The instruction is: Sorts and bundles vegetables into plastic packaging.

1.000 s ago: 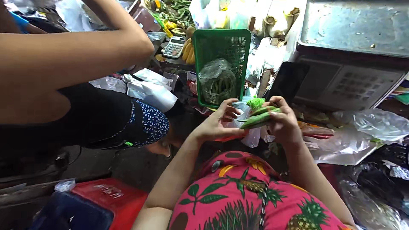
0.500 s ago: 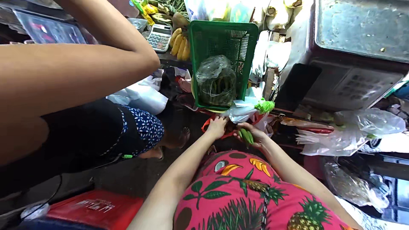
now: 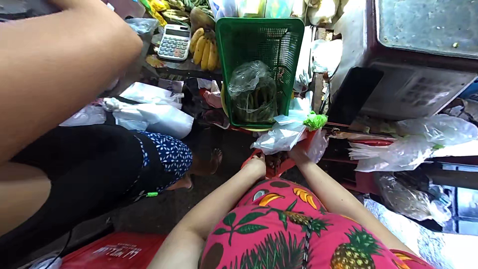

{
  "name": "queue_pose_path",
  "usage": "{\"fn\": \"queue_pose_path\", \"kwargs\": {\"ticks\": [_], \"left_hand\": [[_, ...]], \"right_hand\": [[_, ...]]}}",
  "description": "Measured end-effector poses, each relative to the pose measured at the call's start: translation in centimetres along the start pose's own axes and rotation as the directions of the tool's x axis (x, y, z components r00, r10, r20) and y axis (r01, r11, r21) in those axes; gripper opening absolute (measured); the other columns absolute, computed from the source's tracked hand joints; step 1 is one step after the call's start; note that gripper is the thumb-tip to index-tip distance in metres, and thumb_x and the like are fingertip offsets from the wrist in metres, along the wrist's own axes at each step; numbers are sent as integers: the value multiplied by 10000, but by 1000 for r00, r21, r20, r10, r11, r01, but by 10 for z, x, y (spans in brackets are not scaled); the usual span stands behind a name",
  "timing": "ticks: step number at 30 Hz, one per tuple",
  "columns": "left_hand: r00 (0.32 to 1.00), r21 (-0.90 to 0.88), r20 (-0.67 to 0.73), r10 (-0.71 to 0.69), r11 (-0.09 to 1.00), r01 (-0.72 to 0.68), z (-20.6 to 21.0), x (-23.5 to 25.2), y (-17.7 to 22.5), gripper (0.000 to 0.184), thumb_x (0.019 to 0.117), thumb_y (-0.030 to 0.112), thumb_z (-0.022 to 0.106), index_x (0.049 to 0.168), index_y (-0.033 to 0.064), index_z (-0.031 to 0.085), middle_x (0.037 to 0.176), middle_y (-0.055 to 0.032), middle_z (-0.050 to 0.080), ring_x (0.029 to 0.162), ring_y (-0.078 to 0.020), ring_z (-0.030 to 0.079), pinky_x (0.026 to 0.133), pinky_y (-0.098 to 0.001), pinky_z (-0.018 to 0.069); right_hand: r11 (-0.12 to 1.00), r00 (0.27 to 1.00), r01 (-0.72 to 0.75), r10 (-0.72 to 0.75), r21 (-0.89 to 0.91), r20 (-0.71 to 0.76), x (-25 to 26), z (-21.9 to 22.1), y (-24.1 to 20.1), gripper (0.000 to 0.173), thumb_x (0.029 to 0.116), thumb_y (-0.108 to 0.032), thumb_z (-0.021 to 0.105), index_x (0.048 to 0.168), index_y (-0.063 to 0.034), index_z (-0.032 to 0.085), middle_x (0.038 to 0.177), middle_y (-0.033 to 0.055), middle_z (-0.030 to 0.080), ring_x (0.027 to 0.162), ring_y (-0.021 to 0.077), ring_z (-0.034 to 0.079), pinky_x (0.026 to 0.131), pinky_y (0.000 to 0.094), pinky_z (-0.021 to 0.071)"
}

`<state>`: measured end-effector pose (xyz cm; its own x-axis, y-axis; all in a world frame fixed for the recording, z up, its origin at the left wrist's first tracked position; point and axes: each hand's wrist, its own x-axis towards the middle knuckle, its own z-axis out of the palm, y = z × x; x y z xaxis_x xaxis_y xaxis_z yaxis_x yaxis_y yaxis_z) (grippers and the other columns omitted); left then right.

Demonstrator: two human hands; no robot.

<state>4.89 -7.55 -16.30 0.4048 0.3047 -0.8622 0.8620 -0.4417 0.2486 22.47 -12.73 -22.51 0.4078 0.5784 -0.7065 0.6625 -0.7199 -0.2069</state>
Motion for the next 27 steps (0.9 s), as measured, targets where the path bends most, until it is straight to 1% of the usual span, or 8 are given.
{"fn": "queue_pose_path", "kwargs": {"ticks": [2, 4, 7, 9, 13, 17, 22, 27], "left_hand": [[998, -3, -20, 66, 998, -66, -3, -4, -10, 1071, 876, 443, 793, 1619, -12, 169, 1537, -319, 395, 1368, -460, 485, 1095, -602, 435], [984, 12, -41, 171, 985, -171, -14, -10, -22, 924, 930, 480, 725, 1572, -34, 302, 1471, -299, 492, 1359, -428, 509, 1115, -591, 416], [938, -21, -205, 279, 957, -289, -49, -31, -37, 426, 1029, 327, 593, 1320, 19, 645, 1285, -227, 659, 1257, -383, 602, 1081, -592, 443], [892, -76, -380, 246, 952, -296, -80, -42, -39, 345, 1068, 244, 483, 1223, 17, 692, 1218, -201, 688, 1208, -342, 635, 1062, -549, 468], [699, -81, -690, 188, 940, -333, -128, -15, -25, 335, 1068, 145, 468, 1320, -1, 635, 1288, -209, 649, 1250, -342, 609, 1085, -507, 473], [713, -10, -701, -12, 1000, 7, -152, 11, -1, 316, 952, 79, 626, 1248, -24, 667, 1432, -268, 512, 1313, -473, 494, 1012, -619, 476], [594, -175, -775, -215, 977, 124, -158, 21, -16, 442, 979, 218, 628, 1403, 96, 599, 1496, -324, 410, 1195, -503, 580, 888, -614, 551], [632, -252, -744, -217, 967, 36, -157, 12, -34, 692, 969, 211, 622, 1578, 63, 328, 1551, -291, 349, 1098, -397, 673, 907, -502, 583]], "right_hand": [[999, 1000, 16, -15, -47, 27, -2, 7, 0, 510, 1059, -216, 495, 1494, 47, 448, 1509, 283, 480, 1394, 451, 476, 1107, 652, 400], [994, 999, 29, -25, -104, 36, -16, 5, -6, 466, 1056, -174, 482, 1455, 66, 488, 1476, 297, 507, 1356, 472, 508, 1065, 669, 427], [992, 999, 22, -16, -124, 46, -46, -5, -14, 477, 1058, -247, 472, 1425, 52, 528, 1430, 301, 544, 1307, 470, 551, 1027, 665, 460], [989, 991, 102, -91, -111, 103, -60, -5, -9, 527, 1051, -347, 516, 1427, 21, 540, 1447, 296, 528, 1348, 462, 511, 1076, 659, 420], [932, 919, 362, -357, 0, 167, -85, -26, -12, 411, 1044, -316, 567, 1279, 6, 665, 1243, 269, 669, 1215, 428, 624, 1053, 632, 456], [755, 775, 613, -632, 232, 13, -109, -83, -45, 321, 1057, -252, 517, 1202, -39, 709, 1054, 137, 739, 992, 243, 712, 947, 475, 548], [725, 741, 670, -636, 161, -217, -68, -127, -98, 360, 1066, -195, 471, 1343, -34, 635, 1256, 154, 691, 1161, 238, 671, 1050, 426, 512], [828, 843, 524, -472, 199, -257, 2, -124, -153, 456, 1033, -194, 557, 1453, -19, 534, 1373, 225, 615, 1295, 354, 591, 1105, 543, 458]]}}
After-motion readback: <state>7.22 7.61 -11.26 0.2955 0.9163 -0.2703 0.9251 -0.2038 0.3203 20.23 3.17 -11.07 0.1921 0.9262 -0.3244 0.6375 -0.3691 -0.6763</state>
